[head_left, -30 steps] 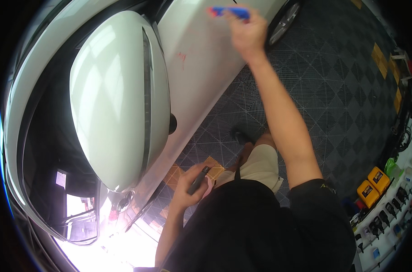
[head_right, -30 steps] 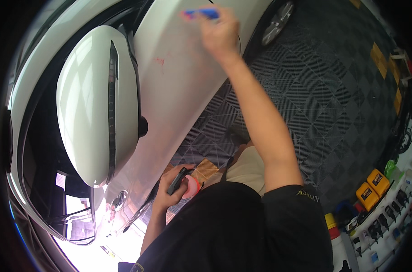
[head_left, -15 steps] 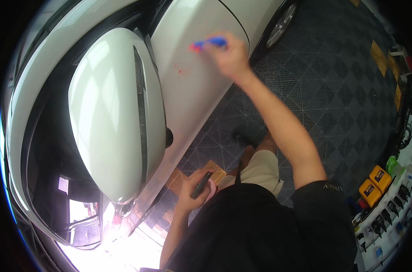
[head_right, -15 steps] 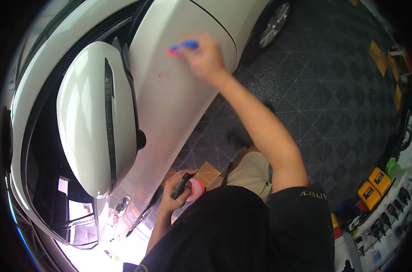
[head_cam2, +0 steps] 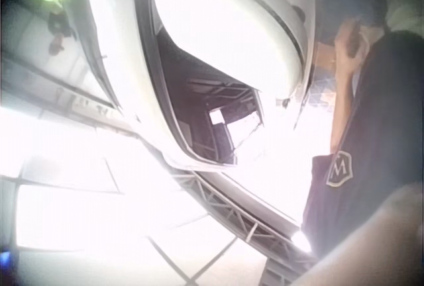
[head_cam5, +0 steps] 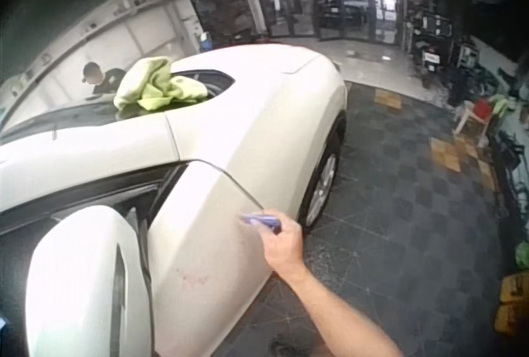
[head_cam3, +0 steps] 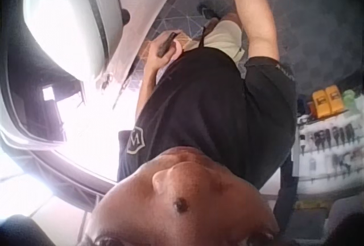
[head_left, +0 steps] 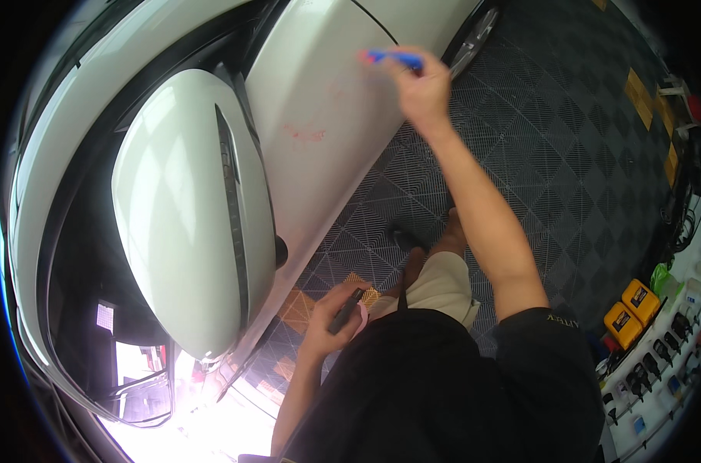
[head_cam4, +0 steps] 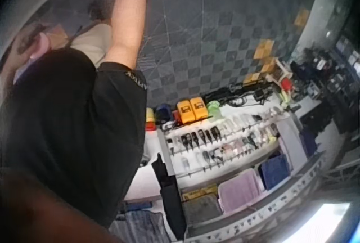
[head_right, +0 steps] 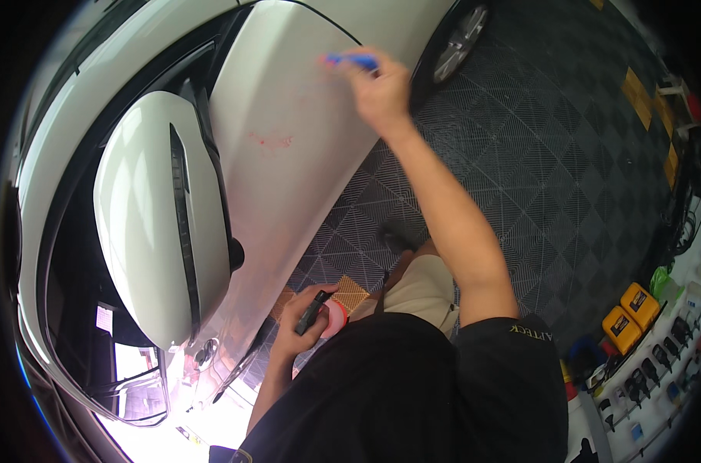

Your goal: The person cleans the exterior of a white car in a garage. They spray a liquid onto the car's side panels and use a blue plastic scraper to remove contaminants, followed by wiping the area with a yellow microfiber cloth. The person works on the front fender and door area, kneeling to reach lower sections.

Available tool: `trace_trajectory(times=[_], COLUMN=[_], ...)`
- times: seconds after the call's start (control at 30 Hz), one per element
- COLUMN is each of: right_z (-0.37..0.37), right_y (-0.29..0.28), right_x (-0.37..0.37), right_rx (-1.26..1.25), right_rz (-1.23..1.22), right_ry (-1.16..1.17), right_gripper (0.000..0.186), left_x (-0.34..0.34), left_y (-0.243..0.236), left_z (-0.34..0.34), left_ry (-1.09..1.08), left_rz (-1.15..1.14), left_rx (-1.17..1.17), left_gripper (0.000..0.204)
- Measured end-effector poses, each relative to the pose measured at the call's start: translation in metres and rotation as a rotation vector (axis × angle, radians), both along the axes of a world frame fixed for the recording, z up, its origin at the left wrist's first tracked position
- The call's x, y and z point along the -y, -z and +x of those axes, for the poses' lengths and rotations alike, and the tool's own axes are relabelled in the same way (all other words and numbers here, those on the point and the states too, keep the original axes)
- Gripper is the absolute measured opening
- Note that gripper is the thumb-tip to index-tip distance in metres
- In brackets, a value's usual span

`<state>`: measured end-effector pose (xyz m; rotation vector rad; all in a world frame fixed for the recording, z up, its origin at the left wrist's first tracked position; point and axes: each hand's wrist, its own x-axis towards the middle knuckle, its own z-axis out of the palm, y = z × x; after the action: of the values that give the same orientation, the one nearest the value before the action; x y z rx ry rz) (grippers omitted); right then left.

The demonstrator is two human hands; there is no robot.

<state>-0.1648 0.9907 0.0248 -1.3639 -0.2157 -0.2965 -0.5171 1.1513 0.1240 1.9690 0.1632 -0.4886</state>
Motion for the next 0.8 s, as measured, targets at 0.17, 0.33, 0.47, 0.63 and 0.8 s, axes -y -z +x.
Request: trace_trajectory(times=[0.17, 0.33, 0.47, 0.63, 0.8], right_z=[-0.029, -0.003, 0.007, -0.035, -0.011], right_y=[0.019, 0.03, 0.041, 0.06, 0.048], right_x=[-0.022, 0.003, 0.004, -0.021, -0.008], right_rx=[-0.046, -0.093, -0.127, -0.104, -0.116], right_rz=[-0.134, 0.112, 0.114, -0.028, 0.071], right_ry=[-0.093, 0.098, -0.007, -0.162, -0.011], right_gripper=[0.013, 0.012, 0.014, 0.017, 0.012], left_x=[-0.001, 0.001, -0.002, 0.001, 0.0], left_y=[0.006, 0.003, 0.002, 0.0, -0.001], left_z=[0.005, -0.007, -0.005, -0.004, -0.003], left_ry=[-0.009, 0.027, 0.057, 0.048, 0.06], left_rz=[0.004, -0.028, -0.031, -0.026, -0.012], left_rx=[0.038, -0.027, -0.013, -0.044, -0.045], left_gripper=[0.054, 0.049, 0.047, 0.045, 0.044])
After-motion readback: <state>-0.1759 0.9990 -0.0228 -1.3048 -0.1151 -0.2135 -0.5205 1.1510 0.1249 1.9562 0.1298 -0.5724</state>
